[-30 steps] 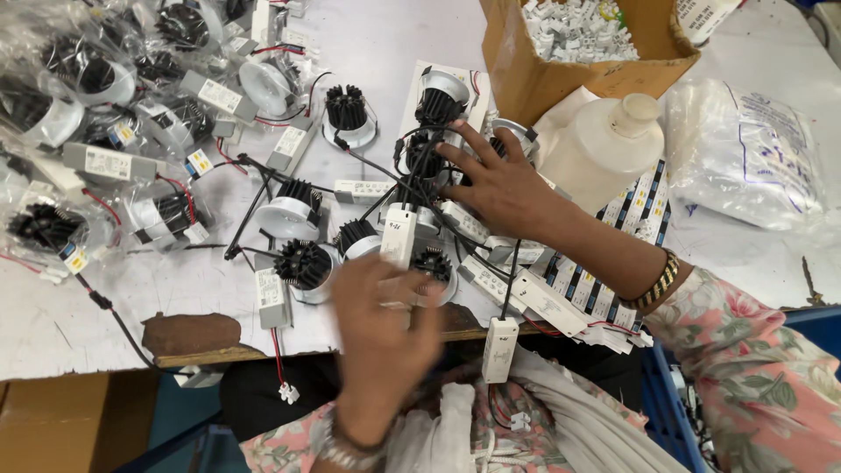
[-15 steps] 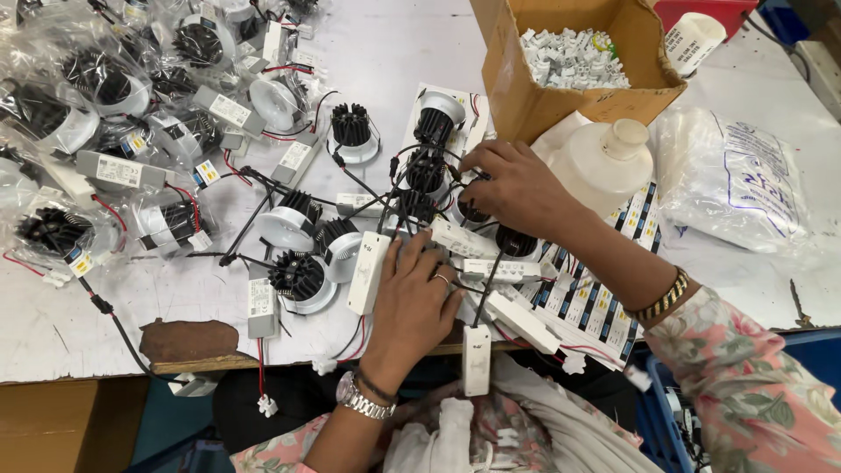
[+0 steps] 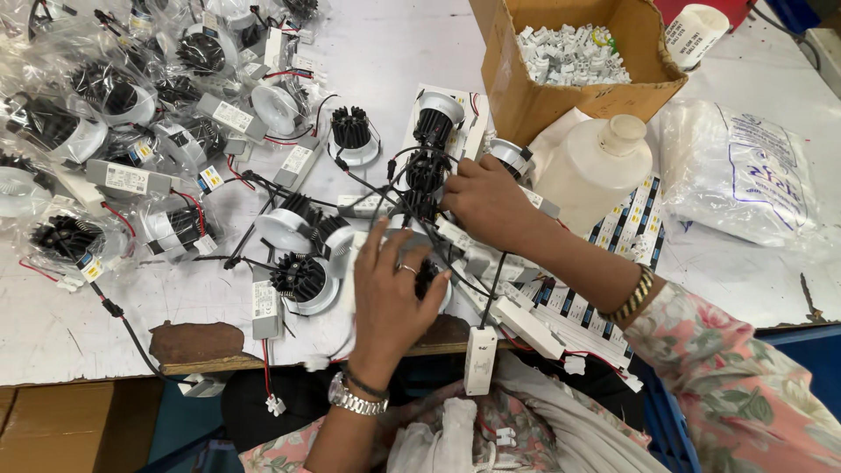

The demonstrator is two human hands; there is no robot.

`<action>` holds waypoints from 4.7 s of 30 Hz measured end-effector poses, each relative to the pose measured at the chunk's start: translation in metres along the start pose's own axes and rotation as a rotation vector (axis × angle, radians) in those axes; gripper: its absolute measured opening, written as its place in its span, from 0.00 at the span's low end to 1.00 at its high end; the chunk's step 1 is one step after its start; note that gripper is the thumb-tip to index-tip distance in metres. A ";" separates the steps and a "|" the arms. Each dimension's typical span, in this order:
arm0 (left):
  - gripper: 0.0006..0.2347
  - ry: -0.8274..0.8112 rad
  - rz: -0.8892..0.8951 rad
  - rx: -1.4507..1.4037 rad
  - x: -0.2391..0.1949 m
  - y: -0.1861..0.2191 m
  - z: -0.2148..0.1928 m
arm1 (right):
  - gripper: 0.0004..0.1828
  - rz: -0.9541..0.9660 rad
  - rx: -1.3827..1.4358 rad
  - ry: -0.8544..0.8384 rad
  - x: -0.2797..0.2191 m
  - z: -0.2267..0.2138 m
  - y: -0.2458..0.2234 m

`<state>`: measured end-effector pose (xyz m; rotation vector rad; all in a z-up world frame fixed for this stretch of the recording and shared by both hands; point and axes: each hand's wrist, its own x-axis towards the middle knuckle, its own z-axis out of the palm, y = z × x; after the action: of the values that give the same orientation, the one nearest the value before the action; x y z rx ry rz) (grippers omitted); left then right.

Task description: The person picks up small adhesive labels from a sheet and applies them to various electronic components and wire connectors on a assembly table.

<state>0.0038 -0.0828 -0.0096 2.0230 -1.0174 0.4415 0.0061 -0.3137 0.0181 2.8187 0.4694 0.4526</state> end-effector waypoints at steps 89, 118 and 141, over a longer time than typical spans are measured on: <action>0.26 -0.278 0.243 0.169 0.071 0.014 0.016 | 0.04 0.243 0.544 0.345 -0.085 -0.078 -0.045; 0.21 -0.142 0.205 -0.251 0.062 -0.007 0.012 | 0.22 0.126 0.471 0.217 -0.053 -0.101 -0.011; 0.18 -0.280 0.362 -0.190 0.059 0.029 0.034 | 0.07 0.874 1.072 0.378 -0.156 -0.069 -0.041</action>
<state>0.0160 -0.1491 0.0203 1.7636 -1.5492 0.2375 -0.1690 -0.3171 0.0292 3.8680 -0.7867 1.1932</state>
